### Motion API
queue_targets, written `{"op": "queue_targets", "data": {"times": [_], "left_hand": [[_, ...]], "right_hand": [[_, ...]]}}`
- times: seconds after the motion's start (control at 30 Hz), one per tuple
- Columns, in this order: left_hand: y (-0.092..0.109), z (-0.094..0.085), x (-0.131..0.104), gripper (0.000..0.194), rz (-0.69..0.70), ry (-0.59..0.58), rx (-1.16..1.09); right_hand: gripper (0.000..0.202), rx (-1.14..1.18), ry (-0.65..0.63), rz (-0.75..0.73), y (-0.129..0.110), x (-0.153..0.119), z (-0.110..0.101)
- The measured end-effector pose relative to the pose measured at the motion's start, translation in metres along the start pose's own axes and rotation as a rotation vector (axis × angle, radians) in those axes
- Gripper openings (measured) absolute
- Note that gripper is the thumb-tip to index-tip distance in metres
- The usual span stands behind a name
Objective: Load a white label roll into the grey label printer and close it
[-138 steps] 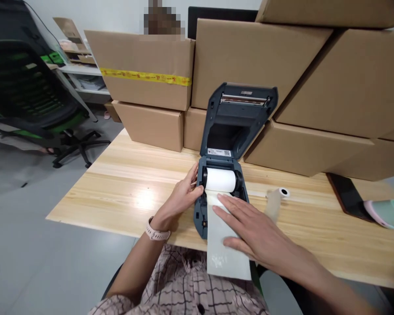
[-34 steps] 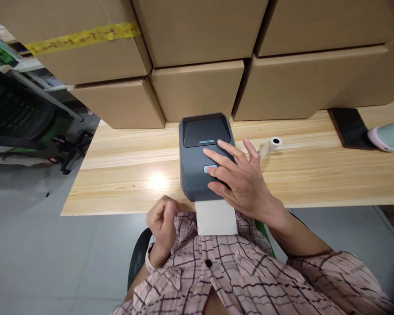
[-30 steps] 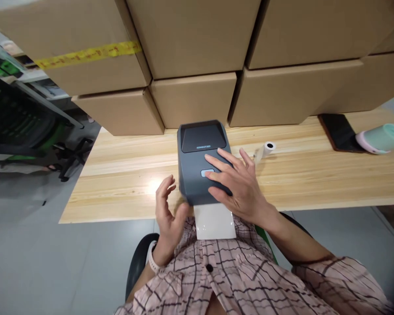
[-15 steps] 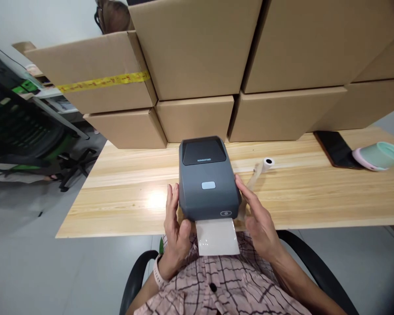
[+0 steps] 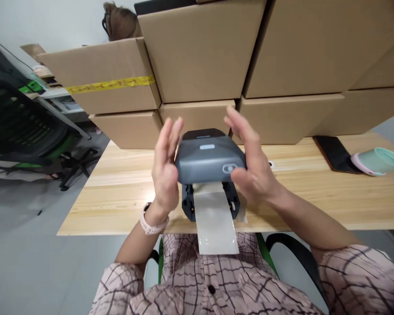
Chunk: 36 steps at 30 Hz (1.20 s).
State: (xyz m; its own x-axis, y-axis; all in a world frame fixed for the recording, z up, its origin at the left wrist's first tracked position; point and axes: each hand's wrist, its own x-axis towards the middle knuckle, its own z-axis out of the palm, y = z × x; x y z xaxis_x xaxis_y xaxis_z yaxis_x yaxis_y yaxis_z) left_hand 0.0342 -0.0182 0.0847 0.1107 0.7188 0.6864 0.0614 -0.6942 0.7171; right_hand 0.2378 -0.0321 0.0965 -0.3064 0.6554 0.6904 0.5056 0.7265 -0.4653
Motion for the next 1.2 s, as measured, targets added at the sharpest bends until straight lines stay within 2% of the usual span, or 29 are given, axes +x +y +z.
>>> {"op": "queue_targets", "data": {"times": [0.07,0.13,0.2,0.23,0.33,0.43,0.53,0.63,0.67,0.7,0.73,0.8,0.87,0.9,0.93,1.0,1.13,1.2], "left_hand": [[-0.019,-0.007,0.015,0.070,0.006,0.076,-0.019],[-0.044,-0.013,0.020,0.066,-0.045,0.157,-0.032],[-0.068,-0.017,0.014,0.066,-0.172,0.181,-0.028],[-0.077,-0.018,0.008,0.073,-0.263,0.161,-0.036],[-0.091,-0.021,-0.011,0.102,-0.561,-0.070,-0.097],[-0.090,-0.021,-0.024,0.121,-0.661,-0.285,-0.137],[-0.088,-0.021,-0.026,0.124,-0.643,-0.361,-0.141],[-0.090,-0.024,-0.025,0.120,-0.618,-0.400,-0.087],[-0.090,-0.026,-0.025,0.118,-0.609,-0.414,-0.044],[-0.090,-0.028,-0.024,0.115,-0.599,-0.435,0.011],[-0.089,-0.030,-0.024,0.113,-0.593,-0.460,0.080],[-0.085,-0.033,-0.023,0.108,-0.595,-0.504,0.267],[-0.078,-0.033,-0.022,0.101,-0.605,-0.525,0.471],[-0.074,-0.033,-0.021,0.098,-0.606,-0.532,0.552],[-0.070,-0.032,-0.020,0.095,-0.608,-0.545,0.613],[-0.063,-0.030,-0.017,0.091,-0.623,-0.591,0.669],[-0.056,-0.027,-0.012,0.089,-0.661,-0.621,0.663],[-0.057,-0.027,-0.012,0.089,-0.653,-0.601,0.635]], "right_hand": [[0.077,0.050,0.098,-0.025,0.007,0.029,0.000],[0.073,0.097,0.211,-0.017,0.016,0.059,0.001],[0.072,0.094,0.272,0.029,0.027,0.087,0.002],[0.074,0.074,0.267,0.059,0.034,0.100,0.002],[0.089,0.027,0.198,0.174,0.062,0.138,0.002],[0.097,0.043,0.160,0.209,0.093,0.166,0.004],[0.085,-0.048,0.222,0.114,0.100,0.169,0.007],[0.051,-0.250,0.368,-0.029,0.071,0.137,0.008],[0.041,-0.289,0.353,-0.100,0.059,0.121,0.008],[0.034,-0.304,0.288,-0.180,0.048,0.104,0.009],[0.029,-0.309,0.138,-0.232,0.040,0.088,0.010],[0.029,-0.286,-0.245,-0.243,0.034,0.061,0.013],[0.054,-0.256,-0.588,-0.181,0.042,0.045,0.017],[0.071,-0.251,-0.701,-0.148,0.049,0.041,0.020],[0.085,-0.253,-0.772,-0.127,0.056,0.039,0.024],[0.099,-0.260,-0.835,-0.108,0.067,0.038,0.033],[0.103,-0.276,-0.881,-0.095,0.073,0.040,0.053],[0.107,-0.270,-0.917,-0.073,0.068,0.043,0.055]]}}
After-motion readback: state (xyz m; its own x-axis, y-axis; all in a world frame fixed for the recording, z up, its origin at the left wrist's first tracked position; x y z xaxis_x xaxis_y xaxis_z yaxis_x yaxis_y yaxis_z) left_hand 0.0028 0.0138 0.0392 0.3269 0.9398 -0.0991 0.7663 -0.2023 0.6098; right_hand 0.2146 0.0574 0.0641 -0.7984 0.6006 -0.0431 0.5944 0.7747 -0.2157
